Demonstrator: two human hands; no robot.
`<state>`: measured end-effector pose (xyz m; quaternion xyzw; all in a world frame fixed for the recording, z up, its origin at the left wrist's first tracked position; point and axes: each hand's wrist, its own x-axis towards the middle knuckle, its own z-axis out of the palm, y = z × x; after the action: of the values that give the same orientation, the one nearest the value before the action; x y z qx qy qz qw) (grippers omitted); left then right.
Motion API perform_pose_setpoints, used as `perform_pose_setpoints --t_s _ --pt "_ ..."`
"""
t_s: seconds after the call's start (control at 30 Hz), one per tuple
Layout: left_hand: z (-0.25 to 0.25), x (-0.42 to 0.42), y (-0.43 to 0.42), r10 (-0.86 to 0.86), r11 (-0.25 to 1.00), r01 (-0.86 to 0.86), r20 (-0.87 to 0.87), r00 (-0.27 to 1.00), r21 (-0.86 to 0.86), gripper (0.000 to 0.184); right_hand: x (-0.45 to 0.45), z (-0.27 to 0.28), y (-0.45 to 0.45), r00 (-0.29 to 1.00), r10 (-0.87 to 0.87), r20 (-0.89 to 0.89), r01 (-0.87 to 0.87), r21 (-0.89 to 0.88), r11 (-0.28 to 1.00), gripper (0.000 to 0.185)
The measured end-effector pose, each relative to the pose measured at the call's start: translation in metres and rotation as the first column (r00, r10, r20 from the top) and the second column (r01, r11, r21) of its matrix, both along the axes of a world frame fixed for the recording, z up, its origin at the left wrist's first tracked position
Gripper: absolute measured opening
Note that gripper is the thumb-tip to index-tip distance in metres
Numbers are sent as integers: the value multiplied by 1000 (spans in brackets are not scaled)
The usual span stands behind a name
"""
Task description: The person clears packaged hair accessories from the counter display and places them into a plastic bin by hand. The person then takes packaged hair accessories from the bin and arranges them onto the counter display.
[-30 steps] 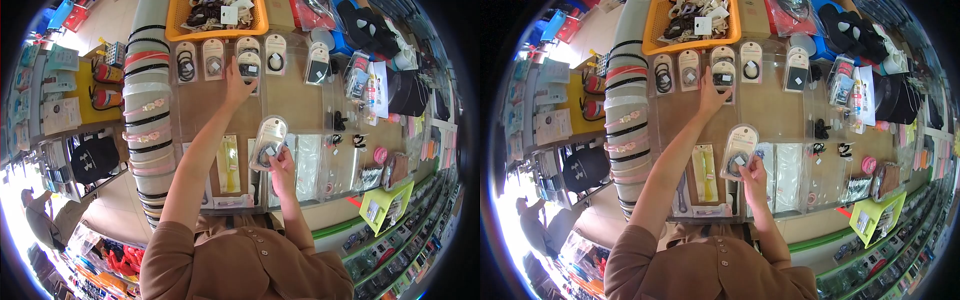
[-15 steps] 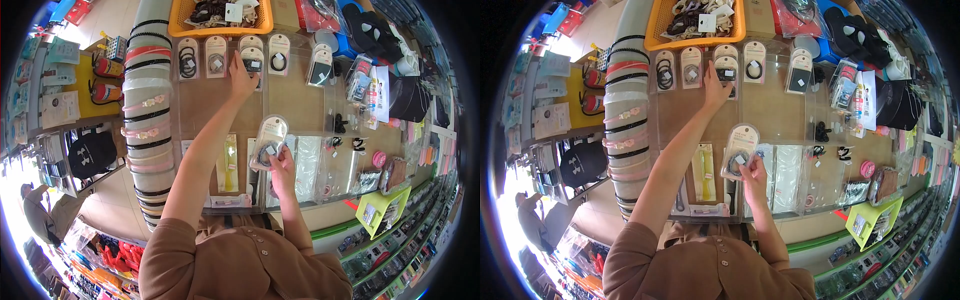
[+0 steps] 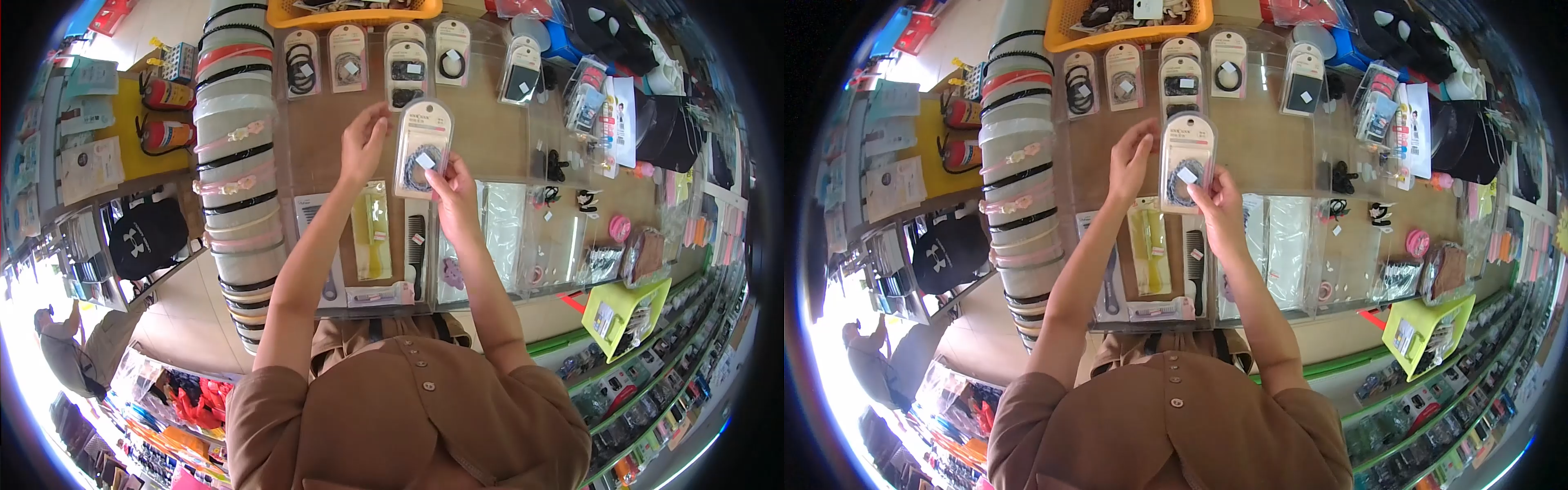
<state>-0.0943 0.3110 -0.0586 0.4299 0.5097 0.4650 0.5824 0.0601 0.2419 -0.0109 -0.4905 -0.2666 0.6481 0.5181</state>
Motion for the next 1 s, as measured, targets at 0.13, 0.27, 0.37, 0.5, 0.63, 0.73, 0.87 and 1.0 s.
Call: perform_pose_setpoints --t_s 0.13,0.27,0.37,0.5,0.63,0.73,0.87,1.0 --pt "23 -12 -34 41 999 -35 194 980 -39 32 -13 -8 15 996 86 11 -86 -55 995 36" --pt "11 -24 -43 99 995 -95 145 984 -38 39 -36 -34 31 996 78 40 -78 8 997 40" --pt "1 -35 -33 148 989 -149 20 989 20 39 -49 -44 44 936 176 304 -179 -15 984 49" --pt "-13 -49 -7 229 972 -216 -191 954 88 37 -65 -68 66 749 197 633 -330 97 939 60" --pt "-26 -59 22 291 956 -237 -439 850 173 39 -81 -83 92 633 83 770 -377 213 901 64" --pt "-39 -56 41 371 913 -212 -495 785 348 43 -89 -84 103 524 59 850 -408 189 893 64" --pt "-23 -50 48 100 993 -121 -645 758 11 55 -95 -89 115 522 -20 853 -360 241 901 64" --pt "-46 -46 55 188 981 -122 -618 763 148 61 -101 -89 126 518 13 856 -329 185 926 61"
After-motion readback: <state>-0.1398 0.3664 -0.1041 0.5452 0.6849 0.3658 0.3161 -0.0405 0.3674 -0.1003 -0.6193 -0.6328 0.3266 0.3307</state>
